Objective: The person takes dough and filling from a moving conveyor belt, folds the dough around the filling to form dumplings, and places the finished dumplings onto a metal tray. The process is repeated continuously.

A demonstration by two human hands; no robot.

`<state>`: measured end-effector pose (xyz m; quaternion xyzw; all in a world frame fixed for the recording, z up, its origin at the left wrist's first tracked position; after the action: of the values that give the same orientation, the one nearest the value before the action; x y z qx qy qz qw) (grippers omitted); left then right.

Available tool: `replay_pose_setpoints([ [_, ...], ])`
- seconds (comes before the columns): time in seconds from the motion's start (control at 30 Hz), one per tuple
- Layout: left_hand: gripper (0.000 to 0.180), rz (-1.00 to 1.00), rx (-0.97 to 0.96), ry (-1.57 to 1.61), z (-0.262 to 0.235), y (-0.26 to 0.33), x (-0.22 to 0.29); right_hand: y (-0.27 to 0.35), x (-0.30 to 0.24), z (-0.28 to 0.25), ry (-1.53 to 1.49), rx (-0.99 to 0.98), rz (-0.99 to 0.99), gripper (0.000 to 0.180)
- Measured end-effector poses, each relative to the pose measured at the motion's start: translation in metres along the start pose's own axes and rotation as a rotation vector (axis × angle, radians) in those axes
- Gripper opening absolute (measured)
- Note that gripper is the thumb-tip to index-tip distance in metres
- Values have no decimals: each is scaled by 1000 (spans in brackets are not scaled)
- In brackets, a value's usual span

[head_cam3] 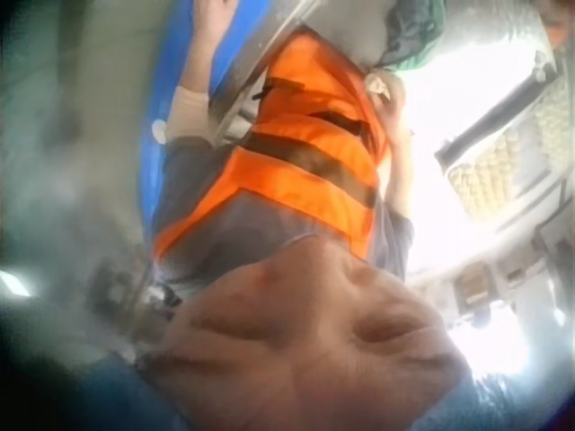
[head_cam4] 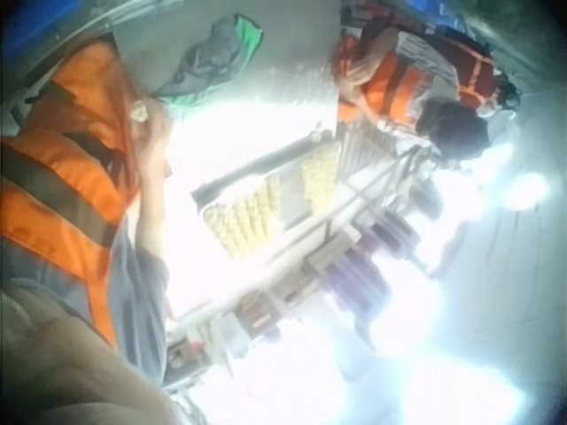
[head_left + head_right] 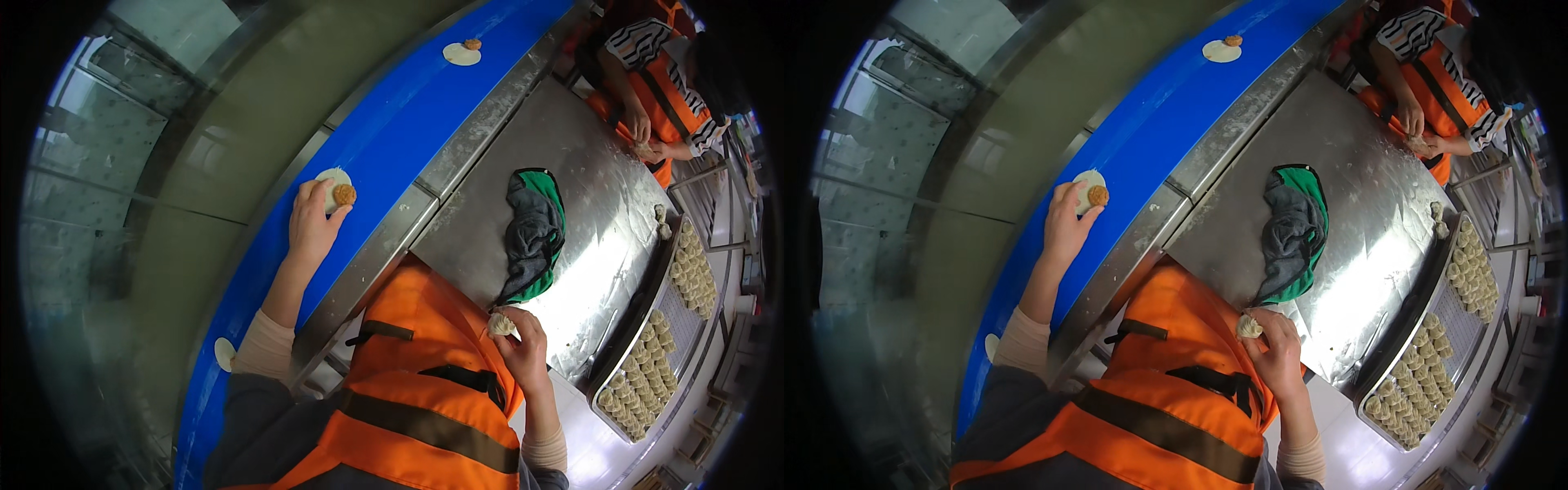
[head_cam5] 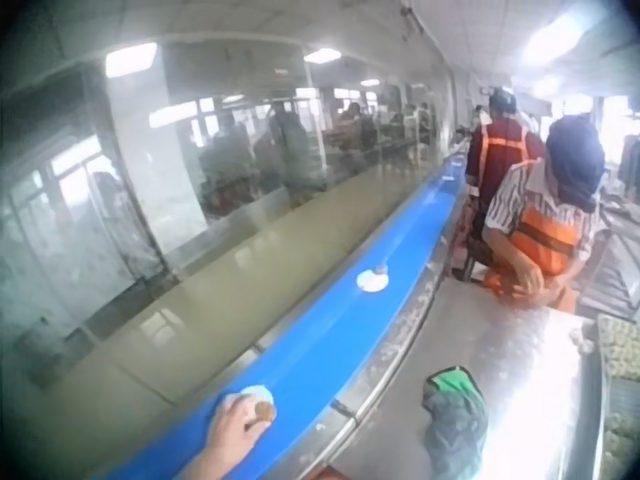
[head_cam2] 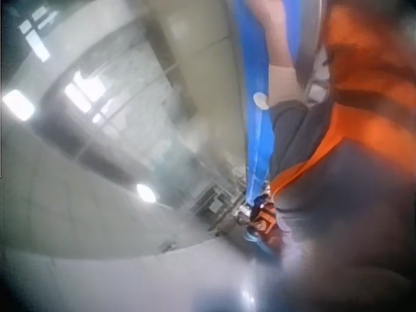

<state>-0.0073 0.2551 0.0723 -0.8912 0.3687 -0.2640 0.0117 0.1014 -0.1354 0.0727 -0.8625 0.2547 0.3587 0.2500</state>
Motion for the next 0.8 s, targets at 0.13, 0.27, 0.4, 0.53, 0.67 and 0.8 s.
replay_pose_setpoints([
  [0.13, 44, 62, -80, -135, -3, 9, -14, 3, -2, 4, -23, -28, 5, 37],
  [0.27, 42, 181, -55, -69, -12, 28, -21, 4, 1, 9, -34, -55, -6, 37],
  [0.4, 39, -89, -94, 263, -22, 56, -35, 1, 0, 10, -59, -86, -4, 38],
  [0.53, 36, -388, -107, 698, -38, 73, -68, 0, 1, 12, -90, -103, 7, 39],
  [0.67, 28, -429, -139, 355, -51, 90, -90, 4, 3, 23, -156, -142, 46, 40],
  [0.8, 27, -172, -119, 116, -64, 100, -87, 6, 4, 27, -157, -155, 48, 40],
])
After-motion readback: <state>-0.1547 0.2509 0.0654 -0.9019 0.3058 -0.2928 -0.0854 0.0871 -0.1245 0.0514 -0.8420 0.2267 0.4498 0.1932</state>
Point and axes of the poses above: each hand's wrist, its own y-axis away from the middle knuckle, its own z-axis out of the palm, x = y × z, the point moved 2 cm from there along -y, towards the middle knuckle, and after that the axes turned 9 degrees about -z, right-handed, at the moved point
